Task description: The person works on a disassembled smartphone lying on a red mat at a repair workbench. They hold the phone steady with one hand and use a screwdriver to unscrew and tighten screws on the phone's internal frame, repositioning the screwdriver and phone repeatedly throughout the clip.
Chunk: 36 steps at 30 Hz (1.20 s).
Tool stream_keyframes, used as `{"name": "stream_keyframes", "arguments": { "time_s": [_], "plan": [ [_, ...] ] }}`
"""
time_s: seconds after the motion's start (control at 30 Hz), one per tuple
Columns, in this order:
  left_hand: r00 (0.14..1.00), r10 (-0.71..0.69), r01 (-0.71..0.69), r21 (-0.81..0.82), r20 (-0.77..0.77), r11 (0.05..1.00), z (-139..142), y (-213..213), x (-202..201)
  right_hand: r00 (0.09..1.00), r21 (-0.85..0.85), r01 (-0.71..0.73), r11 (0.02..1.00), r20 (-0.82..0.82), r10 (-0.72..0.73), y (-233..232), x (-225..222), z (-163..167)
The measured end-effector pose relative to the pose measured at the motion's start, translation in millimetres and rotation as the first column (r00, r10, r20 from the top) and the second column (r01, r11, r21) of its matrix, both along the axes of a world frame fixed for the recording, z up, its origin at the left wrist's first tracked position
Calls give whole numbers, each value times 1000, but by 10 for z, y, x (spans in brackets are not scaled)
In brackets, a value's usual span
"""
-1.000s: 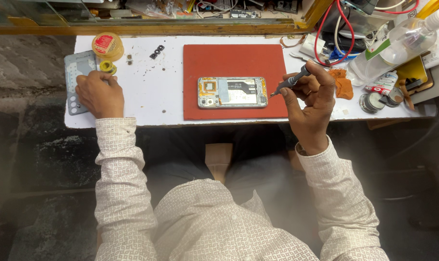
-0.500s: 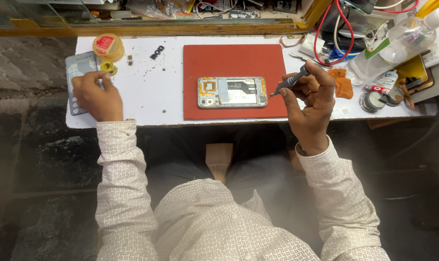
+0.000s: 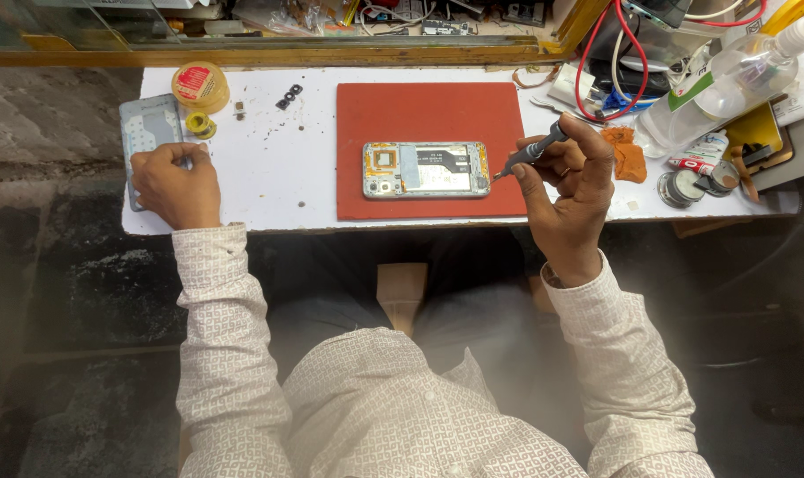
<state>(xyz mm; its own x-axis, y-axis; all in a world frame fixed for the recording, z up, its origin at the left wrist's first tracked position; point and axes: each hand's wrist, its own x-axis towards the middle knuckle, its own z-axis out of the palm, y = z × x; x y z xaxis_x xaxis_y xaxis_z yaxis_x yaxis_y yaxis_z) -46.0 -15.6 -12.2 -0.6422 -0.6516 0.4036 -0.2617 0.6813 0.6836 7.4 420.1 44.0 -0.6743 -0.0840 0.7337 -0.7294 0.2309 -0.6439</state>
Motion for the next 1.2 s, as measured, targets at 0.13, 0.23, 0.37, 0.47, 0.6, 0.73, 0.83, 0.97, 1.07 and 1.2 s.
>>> {"name": "stream_keyframes", "arguments": {
  "time_s": [0.13,0.23,0.37,0.47,0.6,0.73,0.83,0.97,1.07,1.2],
  "plan": [
    [998,-35,36,-22,51,999,39,39,41,1000,-2,-2,1000,8,2,0,11,-7],
    [997,-42,45,-42,71,998,52,57,33,1000,-3,2,1000,10,-2,0,15,-9],
    [993,-45,55,-92,113,994,19,57,-22,1000,-4,-5,1000,5,5,3,24,-5],
    [988,-60,88,-199,143,976,-14,53,-66,1000,-5,-8,1000,9,8,-1,34,-3],
    [989,-113,136,-298,90,945,-49,77,-51,1000,-5,-13,1000,9,13,-15,33,-5],
    [967,-162,81,-366,-195,927,-45,130,-40,1000,-10,-10,1000,14,10,-19,39,-8],
    [919,-268,244,-115,-291,963,-11,156,-52,1000,-11,-10,1000,3,11,-15,20,-11],
    [832,-370,384,-51,-414,922,-19,295,-37,1000,-5,-15,1000,-7,15,5,9,-29],
    [781,-414,488,44,-467,872,-27,404,-15,1000,-2,-4,1000,-4,4,13,23,-49],
    [686,-444,660,236,-577,713,-46,582,-26,1000,-26,-4,1000,-7,4,9,34,-45]
  ]
}}
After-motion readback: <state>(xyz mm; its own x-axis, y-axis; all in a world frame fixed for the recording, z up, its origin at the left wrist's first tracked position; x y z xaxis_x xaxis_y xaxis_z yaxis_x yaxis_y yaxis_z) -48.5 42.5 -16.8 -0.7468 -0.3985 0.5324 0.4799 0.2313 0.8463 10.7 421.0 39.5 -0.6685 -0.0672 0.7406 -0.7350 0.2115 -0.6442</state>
